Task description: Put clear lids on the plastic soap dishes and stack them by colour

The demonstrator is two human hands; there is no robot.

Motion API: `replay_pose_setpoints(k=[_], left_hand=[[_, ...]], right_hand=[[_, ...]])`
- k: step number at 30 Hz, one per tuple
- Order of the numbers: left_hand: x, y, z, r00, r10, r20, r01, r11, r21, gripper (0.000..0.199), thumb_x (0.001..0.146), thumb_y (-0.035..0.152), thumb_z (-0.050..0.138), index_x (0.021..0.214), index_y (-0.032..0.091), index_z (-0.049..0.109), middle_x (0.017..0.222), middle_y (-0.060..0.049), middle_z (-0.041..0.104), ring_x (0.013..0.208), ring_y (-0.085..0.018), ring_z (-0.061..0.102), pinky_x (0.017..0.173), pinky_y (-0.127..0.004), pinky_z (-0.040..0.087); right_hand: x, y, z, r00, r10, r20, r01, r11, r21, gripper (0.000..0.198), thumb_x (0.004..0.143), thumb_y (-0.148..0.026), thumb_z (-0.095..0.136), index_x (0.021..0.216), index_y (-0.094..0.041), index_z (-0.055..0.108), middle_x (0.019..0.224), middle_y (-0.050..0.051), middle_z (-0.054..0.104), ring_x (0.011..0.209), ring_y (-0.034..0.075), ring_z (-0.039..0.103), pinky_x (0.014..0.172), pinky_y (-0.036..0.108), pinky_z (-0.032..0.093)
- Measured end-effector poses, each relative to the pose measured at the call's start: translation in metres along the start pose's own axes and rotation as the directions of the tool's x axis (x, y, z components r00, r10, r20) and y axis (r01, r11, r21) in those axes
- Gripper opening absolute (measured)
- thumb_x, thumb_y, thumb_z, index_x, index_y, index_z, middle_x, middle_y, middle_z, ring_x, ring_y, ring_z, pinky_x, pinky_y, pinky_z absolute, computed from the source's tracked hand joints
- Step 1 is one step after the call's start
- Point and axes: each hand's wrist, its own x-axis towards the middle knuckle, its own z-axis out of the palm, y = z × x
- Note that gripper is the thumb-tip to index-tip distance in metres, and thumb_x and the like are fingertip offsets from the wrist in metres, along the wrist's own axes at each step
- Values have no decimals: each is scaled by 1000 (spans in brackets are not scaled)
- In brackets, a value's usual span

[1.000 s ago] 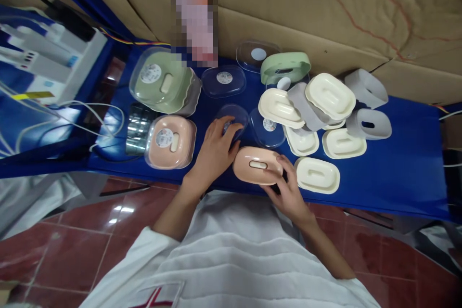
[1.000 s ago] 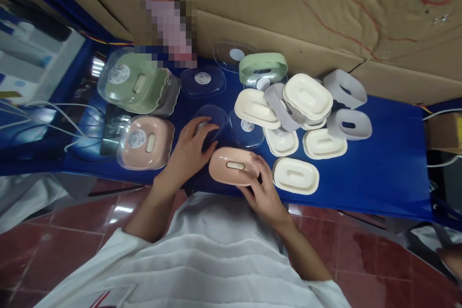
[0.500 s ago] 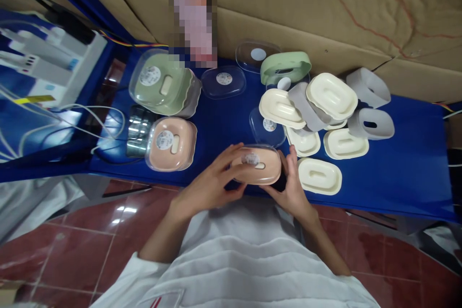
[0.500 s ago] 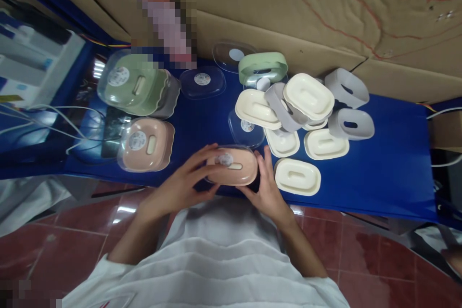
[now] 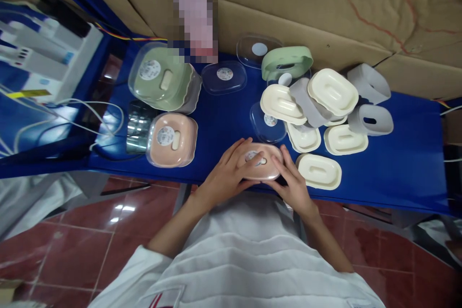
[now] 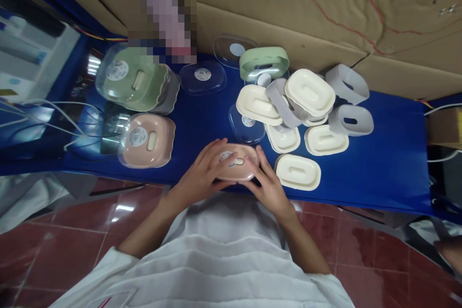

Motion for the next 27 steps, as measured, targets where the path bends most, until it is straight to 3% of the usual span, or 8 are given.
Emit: replay_pose_setpoints(k=[8,13,19,23,27], left_hand=[[7,-3,-4,999,-32,-24,32,999,-12,80,91,55,80,160,31,49,158,-19,52,148,-39,50,118,-62,46],[7,-8,-4,999,45,-10,-46,998,-36,73,92,48,81,156,26,54,160,-21,49,153,-39,44,122,-61,44],[8,-8,-7,998,43,45,-41,999,-27,79,90,42,85,161,33,49,164,-18,48,153,-38,47,121,-62,46],[8,-5,-7,998,21,55,-21,1000,-5,78,91,41,85,160,34,49,166,-18,46,153,-39,46,121,-62,46],[5,-1,-10,996,-12,88,14,1000,-21,75,94,26,79,162,34,47,168,-16,42,156,-38,41,122,-63,43]], right_hand=[[3,-1,-4,993,79,87,-79,997,-4,93,102,-30,70,174,-40,11,182,7,15,165,31,24,129,52,40],[2,-2,-3,997,52,57,-53,999,11,92,102,-26,71,174,-39,15,181,6,20,164,30,28,129,50,40],[0,1,-4,1000,9,17,-9,1000,-30,92,99,-23,74,173,-41,21,179,4,25,159,31,39,128,48,45],[-1,2,-4,1000,9,19,-8,999,-44,88,101,-23,71,172,-42,23,180,3,24,159,31,38,127,48,46],[-1,2,-3,998,30,47,-28,999,-33,92,101,-26,72,173,-41,17,181,4,21,162,32,33,129,51,43]])
